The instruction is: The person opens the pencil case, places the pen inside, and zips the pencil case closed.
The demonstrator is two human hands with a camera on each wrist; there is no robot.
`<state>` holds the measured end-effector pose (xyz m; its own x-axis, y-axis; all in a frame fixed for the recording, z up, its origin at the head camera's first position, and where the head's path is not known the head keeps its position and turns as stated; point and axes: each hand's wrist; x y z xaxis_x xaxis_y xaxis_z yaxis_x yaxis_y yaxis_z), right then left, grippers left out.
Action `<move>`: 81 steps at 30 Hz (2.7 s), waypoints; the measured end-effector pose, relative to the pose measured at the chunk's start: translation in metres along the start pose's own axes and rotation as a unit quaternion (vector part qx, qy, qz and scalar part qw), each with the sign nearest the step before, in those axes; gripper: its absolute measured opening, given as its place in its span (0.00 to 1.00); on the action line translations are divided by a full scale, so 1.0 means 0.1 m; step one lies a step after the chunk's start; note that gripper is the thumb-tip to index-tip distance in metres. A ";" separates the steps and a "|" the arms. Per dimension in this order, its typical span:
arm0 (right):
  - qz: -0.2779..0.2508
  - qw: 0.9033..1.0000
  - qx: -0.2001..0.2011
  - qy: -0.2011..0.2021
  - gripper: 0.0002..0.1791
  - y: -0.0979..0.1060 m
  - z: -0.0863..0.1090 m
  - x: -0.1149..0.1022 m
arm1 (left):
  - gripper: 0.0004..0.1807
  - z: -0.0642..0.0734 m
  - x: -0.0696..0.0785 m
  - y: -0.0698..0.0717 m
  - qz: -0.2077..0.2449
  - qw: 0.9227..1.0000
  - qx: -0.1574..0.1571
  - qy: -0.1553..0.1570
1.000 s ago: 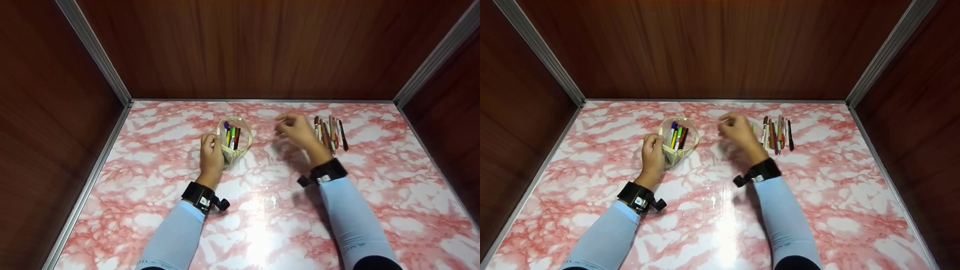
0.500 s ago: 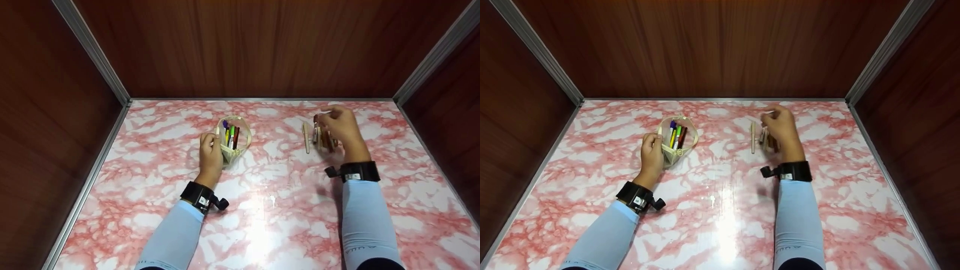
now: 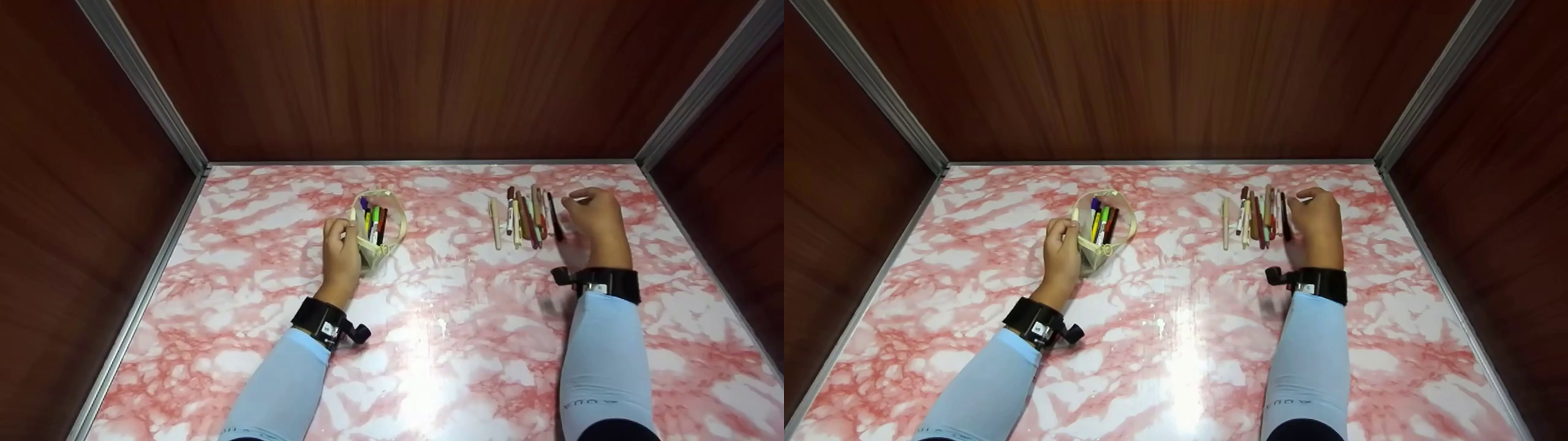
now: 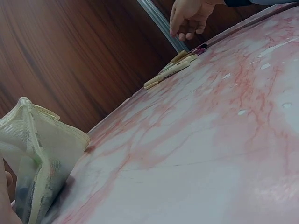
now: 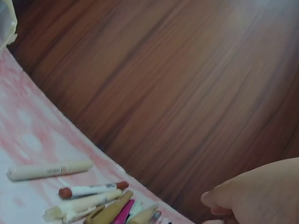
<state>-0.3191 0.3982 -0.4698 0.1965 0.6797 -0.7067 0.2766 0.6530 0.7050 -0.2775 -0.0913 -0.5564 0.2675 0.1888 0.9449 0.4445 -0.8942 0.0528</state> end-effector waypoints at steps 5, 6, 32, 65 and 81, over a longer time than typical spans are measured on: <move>0.029 0.999 -0.032 -0.027 0.41 -0.03 0.02 0.02 | 0.11 0.00 0.00 0.00 0.005 1.000 0.007 -0.003; 0.038 0.998 -0.041 -0.027 0.42 -0.03 0.02 0.02 | 0.11 -0.01 0.00 0.00 0.006 1.000 0.009 -0.004; 0.015 0.996 -0.083 -0.007 0.18 -0.21 0.02 0.08 | 0.12 0.00 0.00 -0.01 -0.002 1.000 -0.001 -0.002; -0.223 0.975 -0.007 -0.018 0.54 -0.23 0.07 -0.63 | 0.11 -0.01 0.02 0.01 -0.002 1.000 0.001 -0.003; -0.266 0.961 -0.038 0.062 0.56 -0.44 0.34 -1.05 | 0.09 0.00 -0.01 -0.04 0.003 1.000 0.003 -0.003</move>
<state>-0.3204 0.2867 -0.4288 -0.0679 0.2746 -0.9592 0.2371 0.9383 0.2518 -0.2796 -0.0880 -0.5571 0.2759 0.1864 0.9429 0.4475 -0.8931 0.0456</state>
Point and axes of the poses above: each hand's wrist, its own z-axis away from the middle knuckle, its own y-axis out of the back of the hand, x = y × z, and after that the axes turned 7 degrees about x, right-handed
